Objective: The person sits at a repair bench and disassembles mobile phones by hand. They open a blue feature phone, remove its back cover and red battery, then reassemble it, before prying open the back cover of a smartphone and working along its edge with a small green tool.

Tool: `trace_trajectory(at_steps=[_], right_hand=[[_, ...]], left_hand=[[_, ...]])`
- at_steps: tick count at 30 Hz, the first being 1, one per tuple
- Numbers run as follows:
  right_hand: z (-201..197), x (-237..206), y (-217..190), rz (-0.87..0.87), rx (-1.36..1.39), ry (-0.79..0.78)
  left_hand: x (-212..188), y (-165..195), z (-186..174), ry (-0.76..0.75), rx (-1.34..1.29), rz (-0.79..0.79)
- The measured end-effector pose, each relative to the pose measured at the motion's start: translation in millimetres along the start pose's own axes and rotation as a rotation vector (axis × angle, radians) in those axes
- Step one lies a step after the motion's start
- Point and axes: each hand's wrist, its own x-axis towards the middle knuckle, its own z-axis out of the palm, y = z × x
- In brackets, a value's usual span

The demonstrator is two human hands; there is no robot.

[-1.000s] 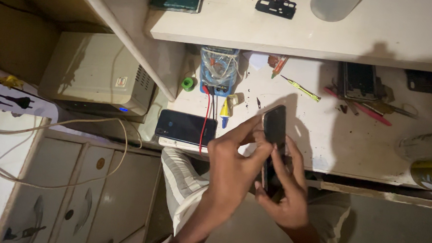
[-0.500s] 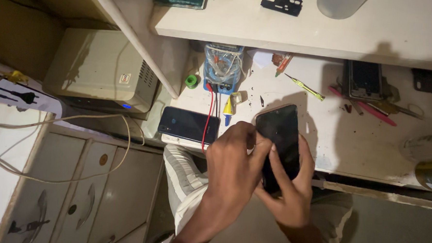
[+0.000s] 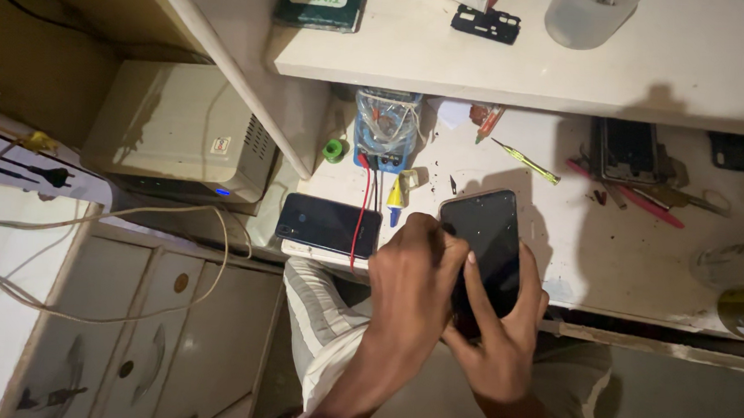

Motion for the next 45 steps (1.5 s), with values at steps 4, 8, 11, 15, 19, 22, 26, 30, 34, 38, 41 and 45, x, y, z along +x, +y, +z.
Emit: trace_trajectory(at_steps=[4, 8, 11, 15, 19, 22, 26, 30, 34, 38, 41, 45], right_hand=[[-2.2, 2.9, 1.5, 0.055, -0.064, 0.048], [-6.1, 6.2, 2.4, 0.076, -0.042, 0.094], [-10.7, 5.9, -0.3, 0.062, 0.085, 0.073], [-13.8, 6.7, -5.6, 0.059, 0.109, 0.079], [-14.7, 9.5, -8.6, 0.036, 0.146, 0.086], [-16.0, 10.2, -9.5, 0.053, 0.179, 0.06], [-17.2, 9.2, -10.1, 0.071, 0.195, 0.042], [-17.6, 7.8, -10.9, 0.009, 0.101, 0.076], [-17.2, 6.8, -11.0, 0.021, 0.113, 0.071], [-15.2, 4.9, -9.7, 0.002, 0.116, 0.069], [-13.3, 2.5, -8.9, 0.007, 0.082, 0.073], [-11.4, 0.2, -8.4, 0.026, 0.051, 0.063]], left_hand=[[6.5, -4.6, -2.9, 0.064, 0.092, -0.084], [7.5, -4.0, -4.1, 0.104, -0.054, -0.111], [8.4, -2.7, 0.8, 0.06, -0.19, -0.212], [8.5, -5.9, 2.5, 0.016, -0.373, -0.15], [6.1, -8.9, 2.4, -0.064, -0.528, -0.135], [5.8, -9.4, 2.6, -0.073, -0.495, -0.197], [6.8, -8.5, 1.6, -0.04, -0.513, -0.097], [6.4, -5.0, -2.6, -0.029, -0.442, -0.055], [4.9, 3.1, -5.5, 0.022, -0.308, -0.031], [-0.1, 12.3, -7.3, 0.049, -0.174, -0.02], [-3.9, 16.6, -7.6, 0.044, -0.116, 0.012], [-5.2, 17.7, -4.6, 0.078, -0.046, 0.088]])
